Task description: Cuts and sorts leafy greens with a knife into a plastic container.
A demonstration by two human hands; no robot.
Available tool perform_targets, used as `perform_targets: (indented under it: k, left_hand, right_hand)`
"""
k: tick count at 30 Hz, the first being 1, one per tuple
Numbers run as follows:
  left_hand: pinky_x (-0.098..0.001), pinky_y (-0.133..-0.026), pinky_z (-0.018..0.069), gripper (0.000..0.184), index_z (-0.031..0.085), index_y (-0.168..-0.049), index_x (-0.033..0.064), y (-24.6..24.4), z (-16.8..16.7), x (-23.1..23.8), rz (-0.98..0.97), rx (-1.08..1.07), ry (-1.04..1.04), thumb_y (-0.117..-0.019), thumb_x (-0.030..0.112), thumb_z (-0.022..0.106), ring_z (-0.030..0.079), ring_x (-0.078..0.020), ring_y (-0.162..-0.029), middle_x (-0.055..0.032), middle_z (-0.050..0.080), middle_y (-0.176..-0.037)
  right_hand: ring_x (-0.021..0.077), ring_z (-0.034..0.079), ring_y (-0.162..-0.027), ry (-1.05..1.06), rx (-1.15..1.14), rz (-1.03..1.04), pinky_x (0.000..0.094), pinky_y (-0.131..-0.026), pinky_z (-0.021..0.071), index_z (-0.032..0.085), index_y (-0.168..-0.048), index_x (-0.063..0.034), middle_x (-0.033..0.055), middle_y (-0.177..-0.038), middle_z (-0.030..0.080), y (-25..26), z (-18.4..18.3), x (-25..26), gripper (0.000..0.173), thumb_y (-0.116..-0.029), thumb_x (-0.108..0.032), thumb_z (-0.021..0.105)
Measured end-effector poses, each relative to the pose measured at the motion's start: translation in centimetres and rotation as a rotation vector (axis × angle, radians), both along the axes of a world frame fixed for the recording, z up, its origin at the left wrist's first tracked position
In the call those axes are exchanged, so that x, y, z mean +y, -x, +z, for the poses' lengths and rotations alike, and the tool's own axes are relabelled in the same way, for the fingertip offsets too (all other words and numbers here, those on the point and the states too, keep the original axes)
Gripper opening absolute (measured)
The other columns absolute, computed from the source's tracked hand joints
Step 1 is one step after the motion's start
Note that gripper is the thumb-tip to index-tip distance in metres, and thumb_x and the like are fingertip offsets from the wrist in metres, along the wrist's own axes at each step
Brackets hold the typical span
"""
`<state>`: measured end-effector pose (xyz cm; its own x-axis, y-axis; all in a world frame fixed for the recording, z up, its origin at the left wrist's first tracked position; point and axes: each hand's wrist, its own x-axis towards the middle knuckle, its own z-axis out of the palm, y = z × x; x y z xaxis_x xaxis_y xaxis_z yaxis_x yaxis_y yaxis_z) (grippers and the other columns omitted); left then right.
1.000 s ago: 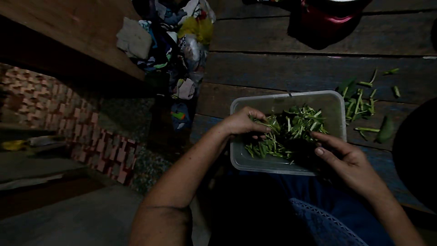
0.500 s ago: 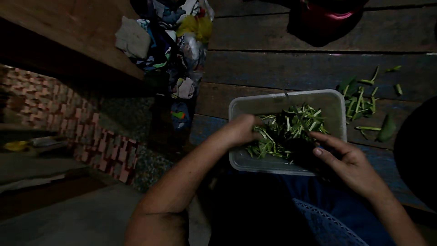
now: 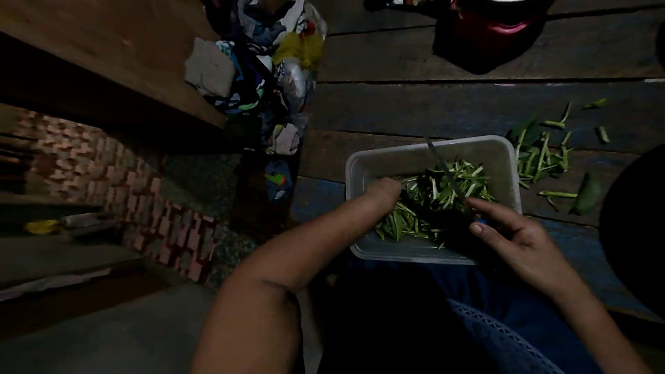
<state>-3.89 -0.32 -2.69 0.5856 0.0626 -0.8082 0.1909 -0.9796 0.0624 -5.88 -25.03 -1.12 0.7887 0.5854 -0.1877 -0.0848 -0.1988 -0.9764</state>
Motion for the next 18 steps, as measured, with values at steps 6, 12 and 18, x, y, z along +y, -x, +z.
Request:
perform_targets:
  k: [6,12,18]
  left_hand:
    - [-0.0645,-0.094,0.0493,0.026,0.067,-0.116,-0.005,-0.3,0.3,1.0,0.015,-0.014,0.239,-0.0932,0.006,0.067,0.063,-0.0441,-0.112,-0.0276,0.065,-0.117]
    - [-0.0629,-0.096,0.0518,0.071,0.056,-0.14,0.005,1.6,0.8,-0.7,0.048,-0.163,0.268,-0.0782,0.018,0.089,0.052,-0.0499,-0.126,-0.0323,0.038,-0.148]
    - [-0.0605,-0.099,0.0505,0.034,0.068,-0.128,0.004,2.2,-0.6,-1.5,-0.241,-0.093,0.148,-0.0953,-0.003,0.063,0.048,-0.0492,-0.132,-0.0272,0.049,-0.145]
  right_hand:
    - [-0.0036,0.064,-0.087,-0.036,-0.043,0.0,0.0147,-0.077,0.0547,0.06,-0.137,-0.0095,-0.0075,-0.107,0.07,0.0,-0.4,0.0,0.039,-0.1016,-0.026,0.056]
    - [-0.0019,0.065,-0.092,-0.019,-0.063,-0.038,0.0168,-0.08,0.0558,0.059,-0.137,-0.0096,-0.0059,-0.113,0.068,0.1,-0.5,0.1,0.041,-0.1014,-0.029,0.056]
    - [-0.0028,0.065,-0.081,0.0,-0.057,-0.067,0.0166,-0.07,0.0566,0.059,-0.138,-0.0087,-0.0063,-0.106,0.069,0.2,0.0,0.1,0.04,-0.102,-0.026,0.056]
